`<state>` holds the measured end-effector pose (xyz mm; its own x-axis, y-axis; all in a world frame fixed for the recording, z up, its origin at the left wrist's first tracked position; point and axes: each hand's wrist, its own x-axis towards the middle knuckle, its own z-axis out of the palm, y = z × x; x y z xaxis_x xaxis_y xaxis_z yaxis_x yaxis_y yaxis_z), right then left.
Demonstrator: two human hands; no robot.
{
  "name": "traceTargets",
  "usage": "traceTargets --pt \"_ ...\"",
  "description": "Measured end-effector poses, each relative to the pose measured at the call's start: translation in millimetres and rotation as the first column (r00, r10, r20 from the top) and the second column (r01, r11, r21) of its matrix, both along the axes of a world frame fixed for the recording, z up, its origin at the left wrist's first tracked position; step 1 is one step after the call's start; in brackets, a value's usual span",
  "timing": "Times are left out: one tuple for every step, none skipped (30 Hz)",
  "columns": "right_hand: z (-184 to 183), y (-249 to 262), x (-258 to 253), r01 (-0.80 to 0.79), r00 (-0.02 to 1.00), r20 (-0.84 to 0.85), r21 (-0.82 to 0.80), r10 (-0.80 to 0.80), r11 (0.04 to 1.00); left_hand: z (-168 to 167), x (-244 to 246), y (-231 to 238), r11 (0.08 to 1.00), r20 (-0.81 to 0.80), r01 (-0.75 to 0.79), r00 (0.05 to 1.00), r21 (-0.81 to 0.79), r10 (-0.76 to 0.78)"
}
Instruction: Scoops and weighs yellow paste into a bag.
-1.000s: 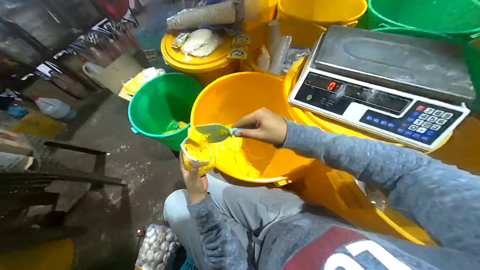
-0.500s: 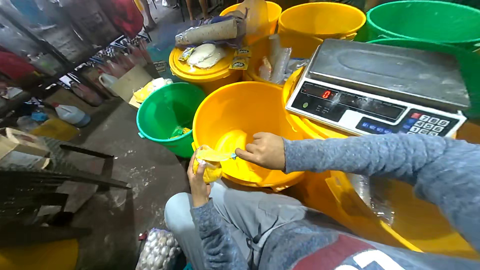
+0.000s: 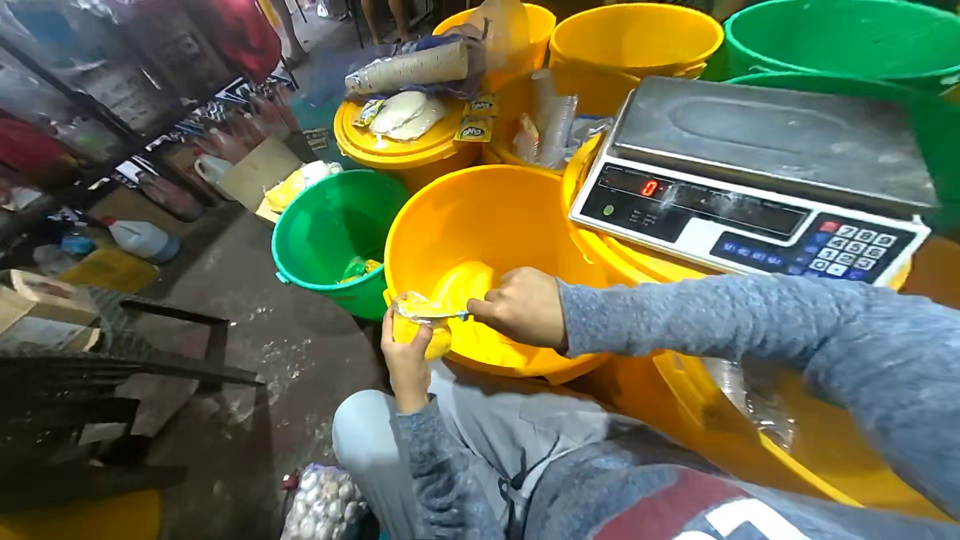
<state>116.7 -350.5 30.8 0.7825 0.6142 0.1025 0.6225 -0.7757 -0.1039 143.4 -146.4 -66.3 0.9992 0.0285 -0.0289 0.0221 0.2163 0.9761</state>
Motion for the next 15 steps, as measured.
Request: traceTargets --pt "4.2 -2.3 -5.4 0.007 1.0 0.006 -0.004 -0.007 1.0 -1.7 0.7 -3.5 0.999 0.02 -0.029 0.999 0.018 0.028" --pt "9.0 -6.9 -10.8 0.009 1.0 0.023 0.0 -0.009 1.0 -1.6 0.7 -5.9 0.998 0.039 -0.05 0.998 0.026 0.049" --pt "14.2 -13.8 -16.3 0.009 0.999 0.053 0.027 -0.01 1.0 -0.5 0.5 -6.8 0.998 0.056 -0.065 0.996 0.014 0.064" --pt "20.9 -23.0 -22.3 0.013 0.997 0.08 0.072 -0.019 0.997 0.7 0.4 -6.3 0.997 0.066 -0.078 0.995 -0.019 0.079" --pt "30.0 -33.8 -28.9 0.031 0.995 0.089 0.133 -0.043 0.991 2.4 -0.2 -4.8 0.994 0.067 -0.086 0.994 -0.065 0.09" --pt "39.6 -46.0 -35.3 0.059 0.993 0.089 0.201 -0.078 0.978 5.5 -1.4 -3.0 0.988 0.052 -0.098 0.993 -0.116 0.105" --pt "47.1 -57.9 -40.7 0.1 0.989 0.075 0.281 -0.126 0.954 9.2 -3.2 -1.8 0.981 0.039 -0.112 0.992 -0.158 0.12" --pt "51.2 -67.6 -44.8 0.159 0.982 0.038 0.368 -0.186 0.916 13.9 -5.8 -2.3 0.975 0.034 -0.12 0.991 -0.189 0.128" --pt "51.3 -73.7 -47.2 0.228 0.97 -0.035 0.459 -0.239 0.859 19.4 -10.3 -5.5 0.973 0.042 -0.11 0.992 -0.203 0.121" --pt "46.6 -75.3 -48.9 0.298 0.954 -0.135 0.547 -0.269 0.782 26.4 -16.9 -13.0 0.972 0.049 -0.097 0.993 -0.215 0.11" --pt "38.4 -72.2 -51.6 0.371 0.929 -0.259 0.627 -0.266 0.685 33.5 -24.4 -23.7 0.969 0.062 -0.082 0.993 -0.233 0.099" --pt "27.0 -65.3 -55.3 0.438 0.898 -0.374 0.696 -0.233 0.569 39.5 -32.1 -35.7 0.965 0.082 -0.064 0.993 -0.255 0.087" --pt "13.0 -55.7 -60.3 0.48 0.876 -0.442 0.757 -0.194 0.442 44.6 -40.0 -48.3 0.96 0.101 -0.046 0.992 -0.276 0.077" --pt "-1.0 -44.5 -66.2 0.491 0.871 -0.465 0.81 -0.157 0.321 49.7 -48.0 -60.6 0.956 0.117 -0.031 0.991 -0.291 0.068" --pt "-10.8 -33.7 -72.9 0.477 0.879 -0.46 0.851 -0.126 0.219 54.8 -56.3 -72.6 0.952 0.126 -0.019 0.99 -0.305 0.06"
